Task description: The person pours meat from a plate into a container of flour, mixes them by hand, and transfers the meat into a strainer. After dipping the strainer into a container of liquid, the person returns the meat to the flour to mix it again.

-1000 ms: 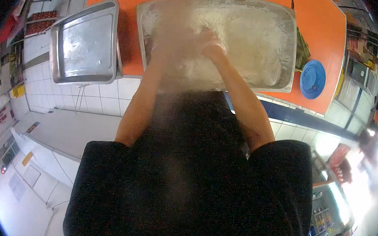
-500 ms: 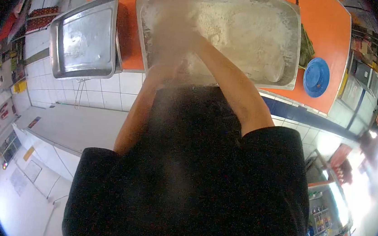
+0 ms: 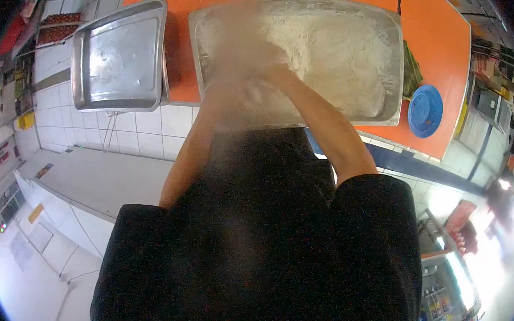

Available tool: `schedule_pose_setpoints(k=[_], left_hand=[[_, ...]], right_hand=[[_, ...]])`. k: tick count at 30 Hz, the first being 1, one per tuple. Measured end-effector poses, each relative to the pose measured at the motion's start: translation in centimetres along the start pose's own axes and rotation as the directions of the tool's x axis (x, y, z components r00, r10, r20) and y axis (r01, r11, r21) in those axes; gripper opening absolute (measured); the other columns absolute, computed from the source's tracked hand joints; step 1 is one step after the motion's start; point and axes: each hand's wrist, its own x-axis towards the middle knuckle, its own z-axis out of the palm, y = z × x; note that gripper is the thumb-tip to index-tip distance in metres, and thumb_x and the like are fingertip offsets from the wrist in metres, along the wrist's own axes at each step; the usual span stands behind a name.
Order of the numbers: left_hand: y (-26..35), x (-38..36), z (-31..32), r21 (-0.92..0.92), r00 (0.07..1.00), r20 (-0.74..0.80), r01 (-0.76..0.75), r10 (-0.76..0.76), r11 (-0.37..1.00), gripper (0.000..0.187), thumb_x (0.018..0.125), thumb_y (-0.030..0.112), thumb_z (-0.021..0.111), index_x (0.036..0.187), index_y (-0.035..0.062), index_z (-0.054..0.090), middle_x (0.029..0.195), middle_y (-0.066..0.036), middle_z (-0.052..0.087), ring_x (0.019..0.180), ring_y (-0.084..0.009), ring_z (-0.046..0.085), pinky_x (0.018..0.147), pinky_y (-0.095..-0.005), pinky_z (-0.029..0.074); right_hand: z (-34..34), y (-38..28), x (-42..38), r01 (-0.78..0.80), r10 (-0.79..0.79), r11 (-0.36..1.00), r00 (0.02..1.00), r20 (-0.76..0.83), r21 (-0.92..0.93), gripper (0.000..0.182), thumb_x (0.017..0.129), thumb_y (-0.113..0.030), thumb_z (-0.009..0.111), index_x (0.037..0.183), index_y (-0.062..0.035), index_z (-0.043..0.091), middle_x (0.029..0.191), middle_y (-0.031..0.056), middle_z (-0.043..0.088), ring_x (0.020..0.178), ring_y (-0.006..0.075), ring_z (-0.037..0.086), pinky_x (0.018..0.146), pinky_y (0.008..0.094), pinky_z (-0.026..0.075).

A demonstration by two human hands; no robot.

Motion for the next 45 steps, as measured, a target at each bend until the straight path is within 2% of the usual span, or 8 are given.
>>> schedule_pose_setpoints(k=[5,10,17,19,30,35,42,45], left_hand=[[-0.5,0.7,0.2,-0.041,0.979,0.198,0.055,-0.046,0.998,0.034,0.097,0.031,0.060,0.118,0.0069,0.070,0.114,-0.015,0.071,0.097,-0.0259,0.067,0.088,-0.0378,0.051],[3.6,-0.8,-0.6,0.323,0.953,0.268,-0.226,0.141,0.919,0.072,0.094,0.019,0.053,0.158,0.0122,0.021,0.156,-0.029,0.030,0.143,-0.0394,0.035,0.115,-0.0462,0.034],[-1.4,2.3,8.3,-0.022,0.958,-0.163,-0.241,0.234,0.970,0.062,0.091,0.014,0.051,0.151,0.0101,0.038,0.148,-0.028,0.043,0.135,-0.0409,0.046,0.110,-0.0478,0.040],[-1.1,2.6,4.6,-0.013,0.984,0.178,-0.017,0.019,1.000,0.033,0.093,0.032,0.064,0.113,0.0068,0.072,0.110,-0.015,0.072,0.098,-0.0277,0.067,0.088,-0.0382,0.051],[-3.1,1.8,0.1,0.225,0.929,0.322,-0.265,0.185,0.938,0.040,0.092,0.034,0.049,0.097,0.0028,0.073,0.103,-0.023,0.071,0.103,-0.0427,0.066,0.090,-0.0511,0.051],[-5.2,4.0,3.5,0.433,0.938,0.331,-0.249,0.104,0.866,0.042,0.093,0.036,0.049,0.100,0.0019,0.073,0.106,-0.024,0.070,0.105,-0.0425,0.066,0.093,-0.0502,0.050],[-3.1,3.6,1.4,0.352,0.952,0.295,-0.187,0.081,0.917,0.048,0.094,0.040,0.047,0.105,0.0001,0.071,0.114,-0.027,0.066,0.110,-0.0425,0.063,0.098,-0.0495,0.047],[-0.6,3.5,-0.4,0.284,0.957,0.285,-0.139,0.055,0.949,0.050,0.095,0.041,0.046,0.108,-0.0008,0.071,0.117,-0.029,0.065,0.113,-0.0426,0.062,0.100,-0.0493,0.046]], right_hand=[[6.0,7.5,2.0,0.236,-0.232,0.972,0.950,-0.211,-0.007,0.030,0.085,-0.022,0.059,0.107,-0.0023,0.068,0.111,0.0235,0.066,0.101,0.0385,0.064,0.091,0.0458,0.050],[5.4,4.5,-5.4,-0.130,0.180,0.871,0.982,0.061,-0.473,0.063,0.086,-0.024,0.066,0.142,-0.0062,0.045,0.144,0.0242,0.046,0.120,0.0368,0.058,0.101,0.0476,0.048],[1.4,3.9,-3.0,-0.289,0.303,0.953,0.920,0.251,-0.091,0.061,0.085,-0.041,0.070,0.134,-0.0086,0.056,0.143,0.0191,0.050,0.121,0.0359,0.058,0.094,0.0463,0.053],[3.5,5.8,-2.7,-0.290,0.286,0.955,0.955,0.077,0.055,0.062,0.085,-0.035,0.070,0.137,-0.0054,0.053,0.135,0.0205,0.057,0.118,0.0345,0.060,0.096,0.0443,0.050],[-1.2,6.5,-1.7,-0.060,0.047,0.784,0.998,0.037,0.618,0.064,0.078,-0.034,0.075,0.133,-0.0061,0.058,0.133,0.0173,0.061,0.121,0.0314,0.058,0.104,0.0398,0.047],[4.1,5.8,4.0,0.070,-0.066,0.998,0.927,-0.369,-0.003,0.059,0.084,-0.021,0.068,0.140,-0.0127,0.051,0.128,0.0185,0.063,0.117,0.0320,0.061,0.099,0.0438,0.049],[5.5,3.9,1.6,-0.020,-0.018,0.963,0.990,0.139,0.269,0.050,0.090,-0.039,0.058,0.136,-0.0189,0.055,0.126,0.0171,0.063,0.118,0.0335,0.060,0.101,0.0448,0.046],[6.3,9.1,-1.2,-0.067,0.067,0.989,0.998,0.000,-0.133,0.050,0.093,-0.043,0.055,0.137,-0.0194,0.055,0.131,0.0137,0.062,0.120,0.0316,0.059,0.103,0.0434,0.044]])
